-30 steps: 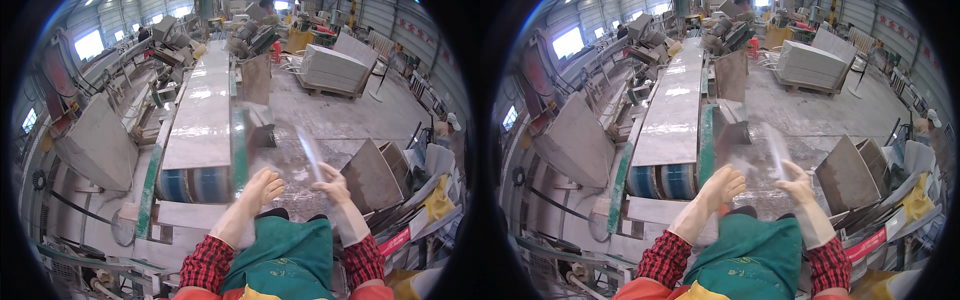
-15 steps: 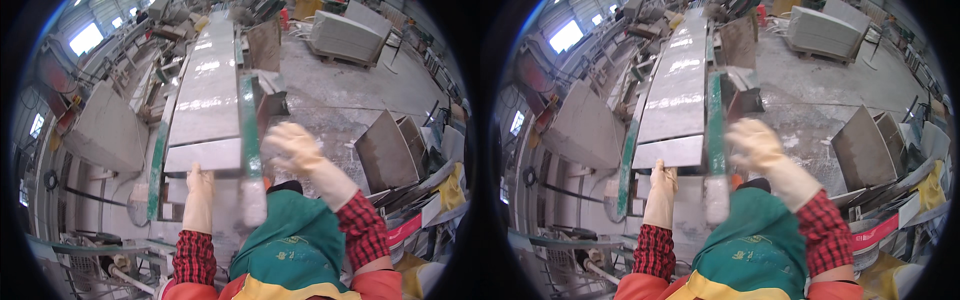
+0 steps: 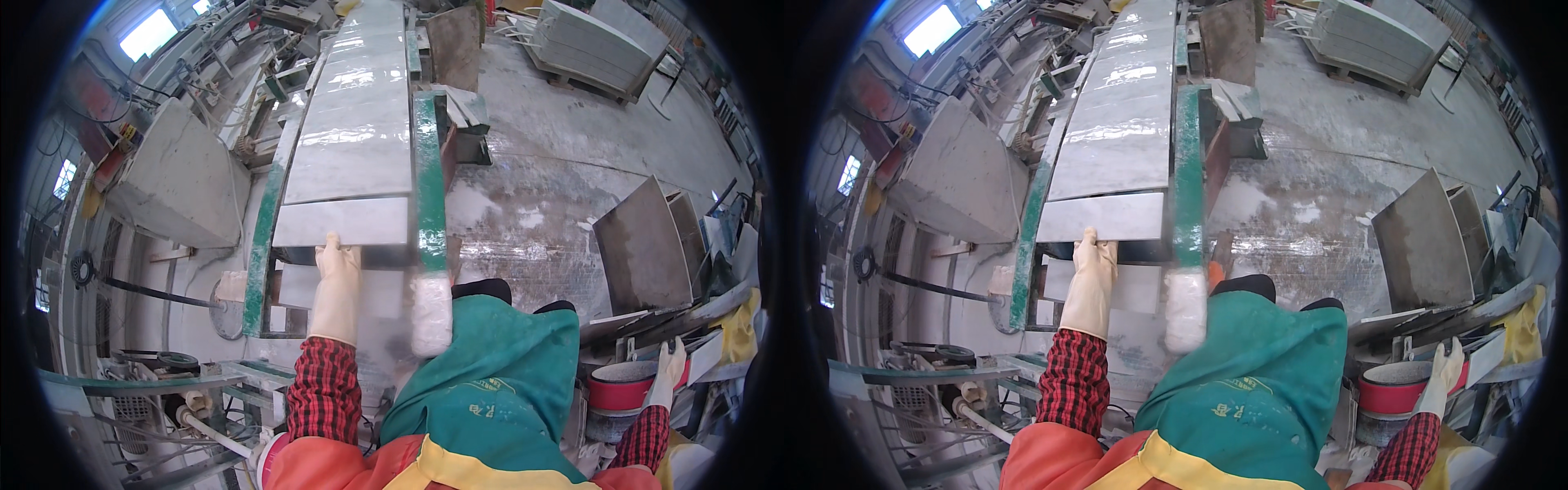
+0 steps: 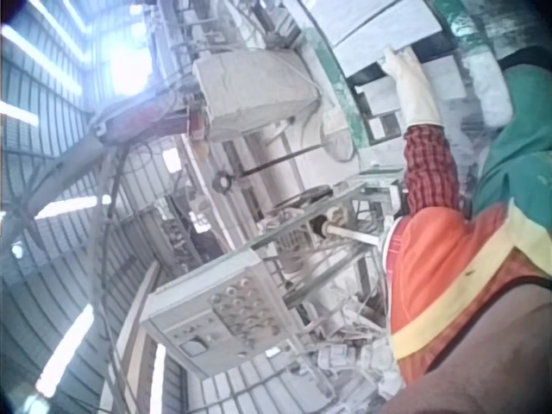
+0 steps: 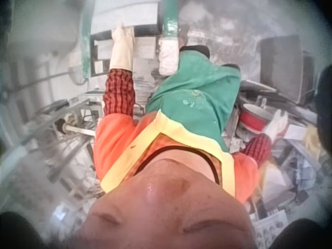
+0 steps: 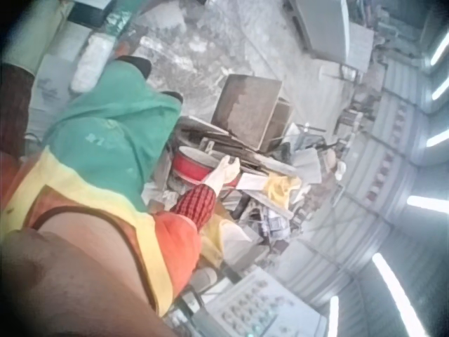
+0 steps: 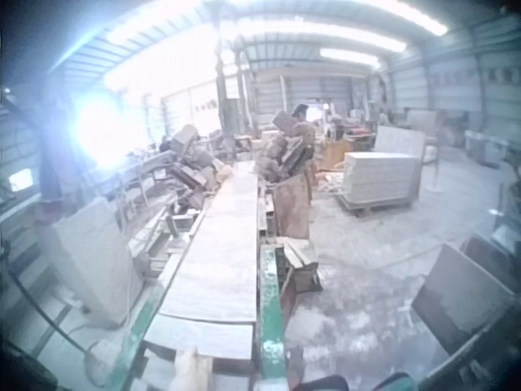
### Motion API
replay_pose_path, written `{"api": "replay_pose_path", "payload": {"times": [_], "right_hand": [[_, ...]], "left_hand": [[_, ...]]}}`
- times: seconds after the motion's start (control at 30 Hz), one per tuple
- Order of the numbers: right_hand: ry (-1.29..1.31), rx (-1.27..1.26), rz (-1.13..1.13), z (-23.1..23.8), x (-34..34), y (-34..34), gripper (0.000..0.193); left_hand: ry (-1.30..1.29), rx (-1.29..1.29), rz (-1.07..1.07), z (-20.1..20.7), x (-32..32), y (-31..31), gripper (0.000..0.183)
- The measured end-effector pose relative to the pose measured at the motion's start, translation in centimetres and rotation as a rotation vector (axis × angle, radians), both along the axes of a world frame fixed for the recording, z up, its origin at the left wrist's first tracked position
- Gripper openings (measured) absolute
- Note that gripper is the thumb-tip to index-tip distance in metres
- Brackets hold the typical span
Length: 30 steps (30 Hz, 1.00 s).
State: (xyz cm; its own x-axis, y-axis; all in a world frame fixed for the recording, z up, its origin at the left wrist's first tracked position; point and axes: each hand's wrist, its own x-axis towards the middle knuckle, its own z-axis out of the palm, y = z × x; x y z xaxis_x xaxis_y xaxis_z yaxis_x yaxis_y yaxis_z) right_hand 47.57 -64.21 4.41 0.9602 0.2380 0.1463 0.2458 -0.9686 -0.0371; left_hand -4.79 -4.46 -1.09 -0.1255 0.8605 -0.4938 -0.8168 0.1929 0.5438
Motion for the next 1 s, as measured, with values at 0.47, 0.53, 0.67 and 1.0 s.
{"api": "replay_pose_path", "payload": {"times": [0.47,0.53,0.67,1.0], "right_hand": [[-0.107,-0.114,-0.166,-1.7,-4.3,-2.5,0.049],[-0.108,-0.124,-0.168,-2.1,-4.1,-3.1,0.049],[-0.105,-0.13,-0.185,-1.4,-5.2,-1.6,0.049],[-0.156,-0.14,-0.188,-1.9,-6.3,-1.2,0.05]], "left_hand": [[0.037,-0.023,-0.001,-1.7,1.4,2.4,0.033],[0.049,0.002,-0.005,-2.1,1.3,2.5,0.03],[0.02,-0.006,-0.019,-2.5,0.8,2.8,0.029],[0.232,-0.074,-0.153,0.5,1.6,1.5,0.027]]}}
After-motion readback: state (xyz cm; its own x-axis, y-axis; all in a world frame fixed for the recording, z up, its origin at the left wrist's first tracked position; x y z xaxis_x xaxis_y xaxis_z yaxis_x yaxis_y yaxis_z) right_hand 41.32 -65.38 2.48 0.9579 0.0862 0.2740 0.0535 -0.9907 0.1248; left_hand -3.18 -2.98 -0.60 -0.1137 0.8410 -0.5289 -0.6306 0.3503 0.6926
